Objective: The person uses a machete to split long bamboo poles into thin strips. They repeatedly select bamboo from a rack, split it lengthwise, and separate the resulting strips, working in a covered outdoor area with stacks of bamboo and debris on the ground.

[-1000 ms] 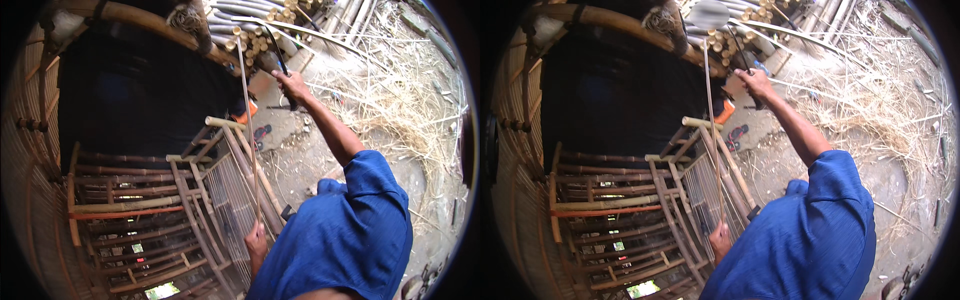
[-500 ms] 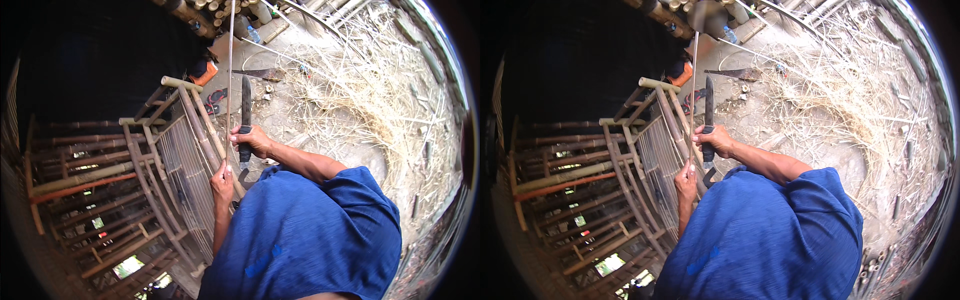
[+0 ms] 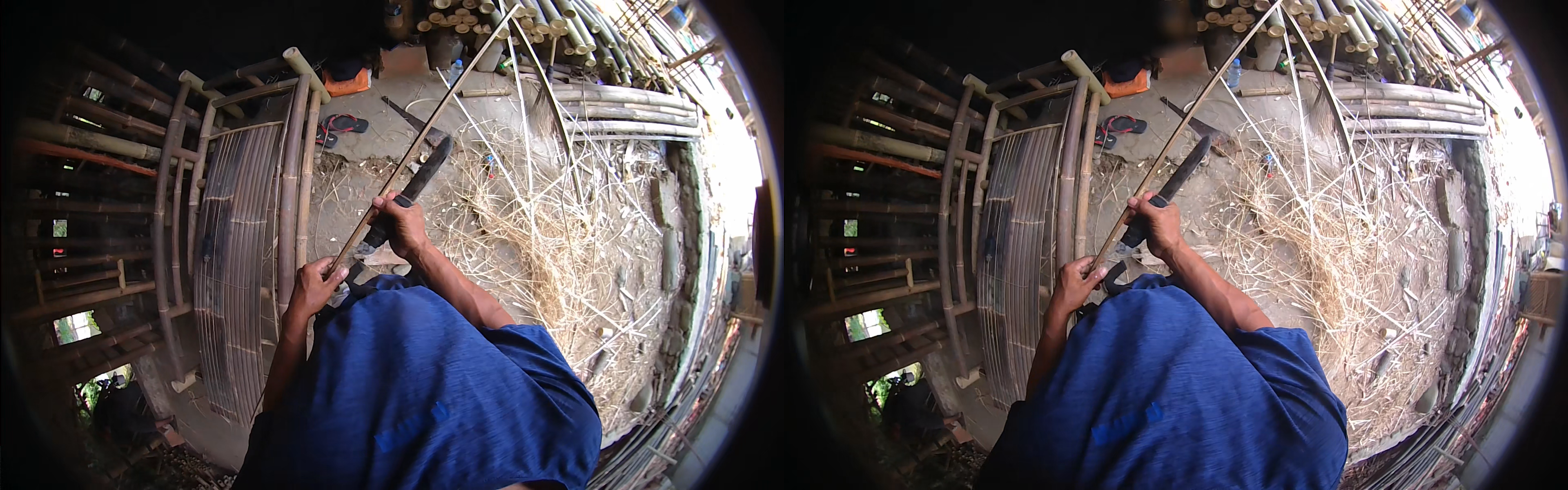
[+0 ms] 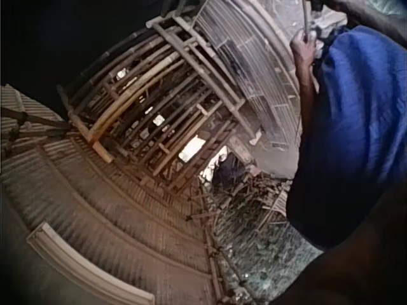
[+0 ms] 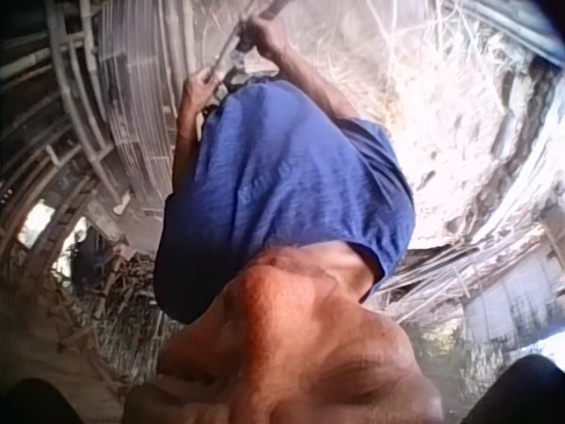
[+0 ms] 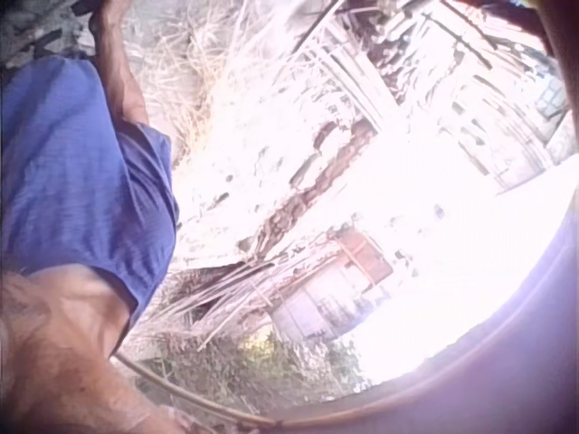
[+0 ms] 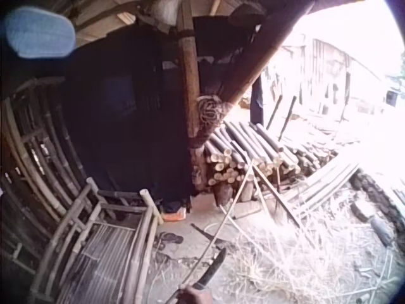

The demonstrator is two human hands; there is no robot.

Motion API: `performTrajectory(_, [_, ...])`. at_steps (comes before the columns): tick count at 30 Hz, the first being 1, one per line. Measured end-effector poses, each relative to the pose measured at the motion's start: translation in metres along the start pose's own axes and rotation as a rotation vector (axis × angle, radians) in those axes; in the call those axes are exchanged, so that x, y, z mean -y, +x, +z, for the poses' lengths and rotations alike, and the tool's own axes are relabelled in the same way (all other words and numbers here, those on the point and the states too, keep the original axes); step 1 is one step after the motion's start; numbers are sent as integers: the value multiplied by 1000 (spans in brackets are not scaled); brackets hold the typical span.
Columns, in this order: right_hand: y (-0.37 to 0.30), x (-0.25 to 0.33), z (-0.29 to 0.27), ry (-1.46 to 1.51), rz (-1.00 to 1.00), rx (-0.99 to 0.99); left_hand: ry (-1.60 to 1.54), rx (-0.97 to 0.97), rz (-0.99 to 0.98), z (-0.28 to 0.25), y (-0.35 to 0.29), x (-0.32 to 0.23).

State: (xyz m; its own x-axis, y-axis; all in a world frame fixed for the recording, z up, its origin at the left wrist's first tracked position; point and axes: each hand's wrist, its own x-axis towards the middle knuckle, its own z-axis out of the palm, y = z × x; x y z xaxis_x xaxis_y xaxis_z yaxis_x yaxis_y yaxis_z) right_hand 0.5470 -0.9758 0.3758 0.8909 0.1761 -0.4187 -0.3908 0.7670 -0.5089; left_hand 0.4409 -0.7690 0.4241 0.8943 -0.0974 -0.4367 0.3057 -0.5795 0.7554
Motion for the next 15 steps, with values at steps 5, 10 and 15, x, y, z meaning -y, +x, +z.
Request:
performTrajectory(5, [30, 28, 5, -26, -141, -4, 43, -53, 65, 5, 2, 15])
performTrajectory(10, [66, 80, -11, -890, -444, -64, 133, 43, 114, -20, 27, -54])
performTrajectory(15, [32, 98, 13, -1716, -761, -123, -107, 142, 200, -40, 64, -71])
